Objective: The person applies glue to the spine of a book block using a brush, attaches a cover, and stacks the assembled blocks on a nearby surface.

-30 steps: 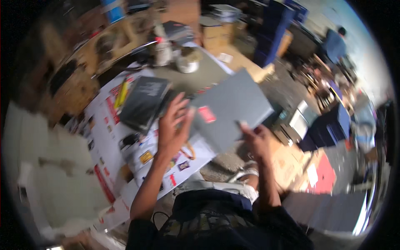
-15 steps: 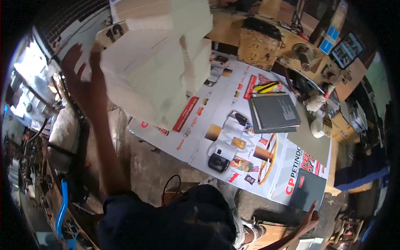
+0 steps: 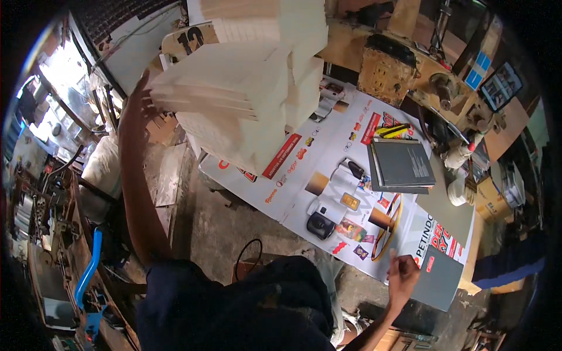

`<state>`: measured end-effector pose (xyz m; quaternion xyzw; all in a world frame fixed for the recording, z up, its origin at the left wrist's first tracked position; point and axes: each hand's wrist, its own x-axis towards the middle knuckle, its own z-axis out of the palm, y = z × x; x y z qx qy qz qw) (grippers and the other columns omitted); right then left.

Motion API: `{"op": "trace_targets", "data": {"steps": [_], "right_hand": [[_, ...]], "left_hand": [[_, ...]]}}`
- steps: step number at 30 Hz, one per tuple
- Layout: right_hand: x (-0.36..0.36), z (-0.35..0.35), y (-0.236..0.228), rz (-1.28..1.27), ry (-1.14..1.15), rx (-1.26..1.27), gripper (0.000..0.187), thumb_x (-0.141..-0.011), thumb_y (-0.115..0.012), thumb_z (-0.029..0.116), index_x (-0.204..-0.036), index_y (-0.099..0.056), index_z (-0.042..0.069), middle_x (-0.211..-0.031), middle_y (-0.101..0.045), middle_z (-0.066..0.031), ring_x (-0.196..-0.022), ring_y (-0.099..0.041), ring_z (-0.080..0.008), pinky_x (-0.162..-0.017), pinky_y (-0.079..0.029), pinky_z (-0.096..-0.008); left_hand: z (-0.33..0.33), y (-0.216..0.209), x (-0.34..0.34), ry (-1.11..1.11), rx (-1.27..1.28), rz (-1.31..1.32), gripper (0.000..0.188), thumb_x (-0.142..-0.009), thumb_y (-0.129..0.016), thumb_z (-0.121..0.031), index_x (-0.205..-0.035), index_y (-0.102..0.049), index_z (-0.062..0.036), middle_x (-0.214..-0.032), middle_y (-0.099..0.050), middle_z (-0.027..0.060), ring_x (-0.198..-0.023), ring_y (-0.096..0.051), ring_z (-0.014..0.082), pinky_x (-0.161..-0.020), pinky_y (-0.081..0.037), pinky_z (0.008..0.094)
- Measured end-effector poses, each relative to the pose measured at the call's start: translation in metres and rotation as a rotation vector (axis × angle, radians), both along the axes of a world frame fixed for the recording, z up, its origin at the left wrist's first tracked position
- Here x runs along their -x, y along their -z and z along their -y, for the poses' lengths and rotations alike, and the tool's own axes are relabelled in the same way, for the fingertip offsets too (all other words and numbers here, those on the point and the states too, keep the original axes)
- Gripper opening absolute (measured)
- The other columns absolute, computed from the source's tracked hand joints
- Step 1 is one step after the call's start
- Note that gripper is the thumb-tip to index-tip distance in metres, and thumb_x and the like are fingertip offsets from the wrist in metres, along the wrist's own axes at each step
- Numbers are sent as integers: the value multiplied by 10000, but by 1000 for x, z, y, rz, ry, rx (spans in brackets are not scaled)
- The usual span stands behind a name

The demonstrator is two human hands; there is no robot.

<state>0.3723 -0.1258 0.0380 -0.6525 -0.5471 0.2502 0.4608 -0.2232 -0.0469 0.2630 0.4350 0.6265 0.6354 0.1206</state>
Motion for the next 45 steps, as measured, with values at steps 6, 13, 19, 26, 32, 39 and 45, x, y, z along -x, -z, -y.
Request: {"op": "trace_targets", "data": {"steps": [6, 13, 19, 26, 32, 39, 45], "right_hand": [[35, -15, 13, -62, -238, 51, 269, -921, -716, 142, -727, -565, 30, -573, -527, 22, -496, -458, -31, -456, -328, -224], [86, -28, -5, -482, -394, 175, 199, -961, -660, 174, -851, -627, 12, -694, -635, -33, -588, -589, -88, -543, -482, -235], [108, -21, -31, -1096, -289, 102, 589, -1029, -420, 515, -1327, -530, 18, -1237, -613, -160, -1092, -624, -278, -917, -516, -435], [61, 7, -61, -1286, -243, -74, 724, -921, -595, 426, -1428, -407, -56, -1380, -534, -190, -1244, -549, -317, -1041, -447, -445], [27, -11, -14, -1018, -22, 167, 584, -732, -693, -22, -1280, -506, -98, -1130, -655, -184, -1007, -666, -264, -908, -525, -354], [-1, -15, 14, -970, -63, 220, 574, -736, -678, -50, -1282, -506, -91, -1133, -659, -182, -1021, -668, -255, -908, -528, -351], [8, -15, 6, -975, -106, 213, 606, -723, -709, -11, -1291, -512, -87, -1113, -671, -179, -1025, -671, -257, -911, -531, -338]], "left_hand": [[22, 6, 7, 331, 143, 241, 570, -945, -547, -542, -1271, -602, -77, -1097, -665, 74, -836, -655, 219, -661, -543, 345], [25, 48, -65, 362, -261, 539, 508, -946, -618, -269, -1368, -515, -5, -1306, -581, 121, -1189, -583, 236, -955, -523, 417], [76, 147, -145, 605, -208, 1013, 566, -953, -604, -255, -1421, -419, 4, -1358, -559, 191, -1264, -542, 265, -1070, -437, 414], [31, 168, -267, 880, 401, 552, 595, -905, -695, -303, -1384, -444, -54, -1259, -616, 170, -1170, -603, 250, -966, -468, 374], [17, 143, -260, 1037, 848, -304, 520, -881, -721, -398, -1207, -587, -16, -1077, -700, 173, -1023, -679, 236, -855, -515, 395], [-31, -18, -160, 679, 114, -538, 241, -898, -718, -171, -1121, -712, -81, -1016, -736, 22, -881, -680, 96, -796, -539, 274], [-133, -28, -32, 573, 274, -1057, 717, -742, -866, -314, -1369, -570, -130, -1364, -580, 77, -1335, -468, 245, -1131, -354, 411]]}}
